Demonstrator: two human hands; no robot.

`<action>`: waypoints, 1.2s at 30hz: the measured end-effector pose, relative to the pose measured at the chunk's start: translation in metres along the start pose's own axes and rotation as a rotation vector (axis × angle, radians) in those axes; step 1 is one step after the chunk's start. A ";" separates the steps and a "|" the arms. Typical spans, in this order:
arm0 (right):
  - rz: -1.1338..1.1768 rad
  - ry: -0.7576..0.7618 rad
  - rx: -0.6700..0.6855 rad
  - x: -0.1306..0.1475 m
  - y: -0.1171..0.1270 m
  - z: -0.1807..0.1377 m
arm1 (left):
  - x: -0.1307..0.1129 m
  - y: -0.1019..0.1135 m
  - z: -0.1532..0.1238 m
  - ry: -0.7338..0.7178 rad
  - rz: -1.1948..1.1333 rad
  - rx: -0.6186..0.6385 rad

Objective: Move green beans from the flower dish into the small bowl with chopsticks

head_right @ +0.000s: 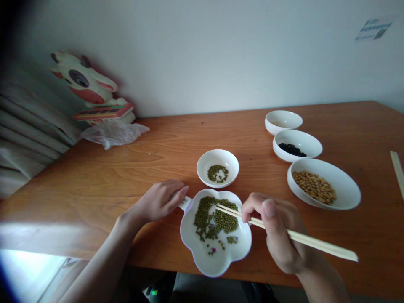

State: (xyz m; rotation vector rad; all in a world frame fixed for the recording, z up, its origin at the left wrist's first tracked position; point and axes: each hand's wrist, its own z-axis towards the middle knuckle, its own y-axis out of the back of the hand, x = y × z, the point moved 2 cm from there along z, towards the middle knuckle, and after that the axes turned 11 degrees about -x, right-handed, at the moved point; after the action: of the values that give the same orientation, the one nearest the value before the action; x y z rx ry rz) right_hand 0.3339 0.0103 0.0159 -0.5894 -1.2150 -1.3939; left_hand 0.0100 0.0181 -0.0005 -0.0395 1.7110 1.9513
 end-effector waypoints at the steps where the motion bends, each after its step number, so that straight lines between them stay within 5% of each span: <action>1: 0.010 0.000 -0.012 0.000 0.001 0.000 | 0.000 0.000 0.000 -0.001 0.001 0.001; 16: 0.122 0.037 -0.488 0.021 0.003 0.031 | -0.001 0.001 0.001 -0.021 0.007 -0.013; 25: 0.109 -0.008 -0.470 0.014 0.014 0.018 | -0.001 0.000 0.001 -0.015 0.000 -0.005; 36: 0.111 -0.103 -0.067 -0.004 0.000 -0.009 | 0.000 0.001 0.001 0.002 -0.019 -0.002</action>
State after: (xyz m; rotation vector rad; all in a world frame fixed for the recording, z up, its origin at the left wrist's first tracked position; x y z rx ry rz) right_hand 0.3371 0.0041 0.0097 -0.7727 -1.2021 -1.3278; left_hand 0.0102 0.0188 0.0007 -0.0580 1.7033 1.9399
